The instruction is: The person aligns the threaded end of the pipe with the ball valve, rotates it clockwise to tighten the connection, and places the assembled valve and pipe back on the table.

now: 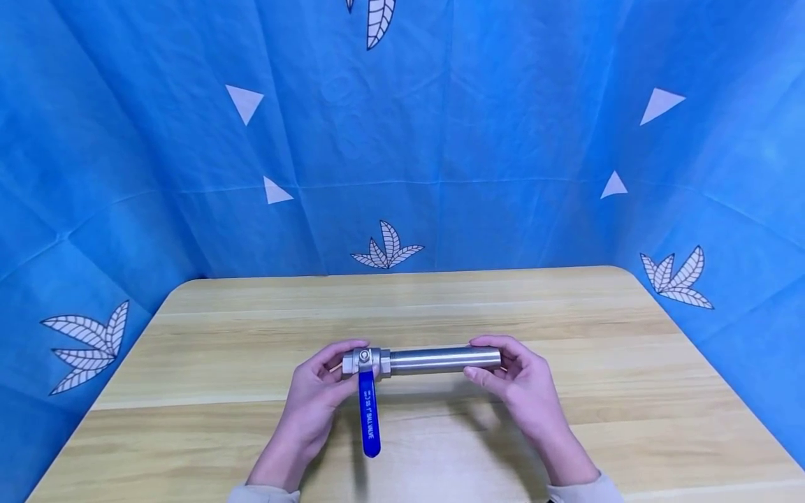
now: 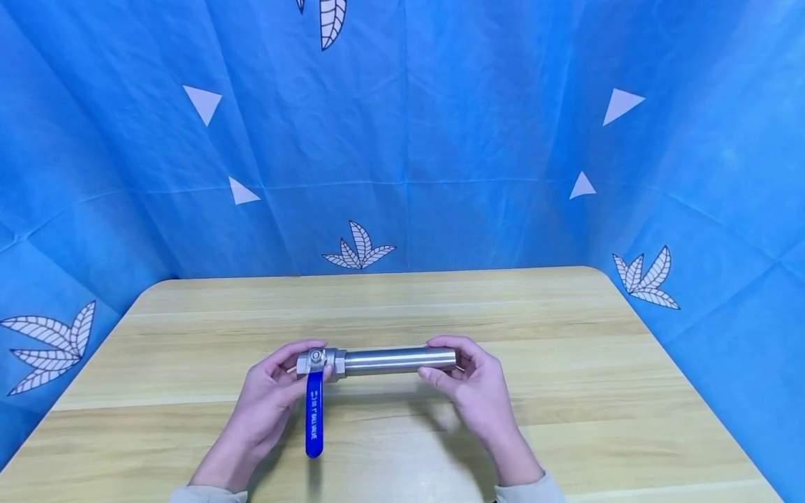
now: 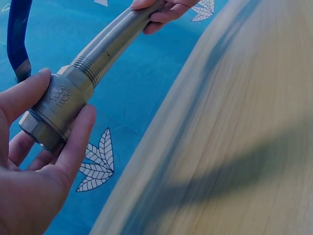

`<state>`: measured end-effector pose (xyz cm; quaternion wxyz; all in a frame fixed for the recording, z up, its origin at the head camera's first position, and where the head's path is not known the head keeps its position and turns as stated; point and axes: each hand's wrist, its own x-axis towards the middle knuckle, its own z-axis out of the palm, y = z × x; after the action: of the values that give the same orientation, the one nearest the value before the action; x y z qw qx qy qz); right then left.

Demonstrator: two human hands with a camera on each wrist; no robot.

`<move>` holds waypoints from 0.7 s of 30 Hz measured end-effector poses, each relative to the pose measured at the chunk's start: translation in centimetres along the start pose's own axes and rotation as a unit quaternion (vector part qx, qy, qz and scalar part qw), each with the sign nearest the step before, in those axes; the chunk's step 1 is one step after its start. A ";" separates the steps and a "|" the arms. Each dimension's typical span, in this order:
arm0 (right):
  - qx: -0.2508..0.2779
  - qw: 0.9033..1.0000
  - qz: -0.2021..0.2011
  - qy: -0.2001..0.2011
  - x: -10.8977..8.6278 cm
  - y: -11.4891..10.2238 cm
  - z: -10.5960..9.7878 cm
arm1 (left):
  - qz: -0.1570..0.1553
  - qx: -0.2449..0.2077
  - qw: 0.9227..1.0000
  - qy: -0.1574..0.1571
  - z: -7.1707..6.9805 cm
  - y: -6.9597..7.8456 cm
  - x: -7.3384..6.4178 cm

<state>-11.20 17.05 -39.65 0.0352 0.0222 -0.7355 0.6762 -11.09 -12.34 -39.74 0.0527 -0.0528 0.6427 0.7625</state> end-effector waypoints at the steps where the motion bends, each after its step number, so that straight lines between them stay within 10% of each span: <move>1: -0.002 1.000 0.004 0.001 0.0 0.0 0.0 | -0.003 -0.002 1.000 0.000 0.1 0.1 0.0; 21: 0.005 1.000 0.029 -0.007 0.0 0.0 0.2 | -0.033 0.063 0.997 0.016 0.1 0.6 -0.2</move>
<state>-11.22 16.89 -39.62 0.0108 0.0058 -0.7328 0.6803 -10.99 -12.34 -39.13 0.0713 -0.0828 0.6879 0.7175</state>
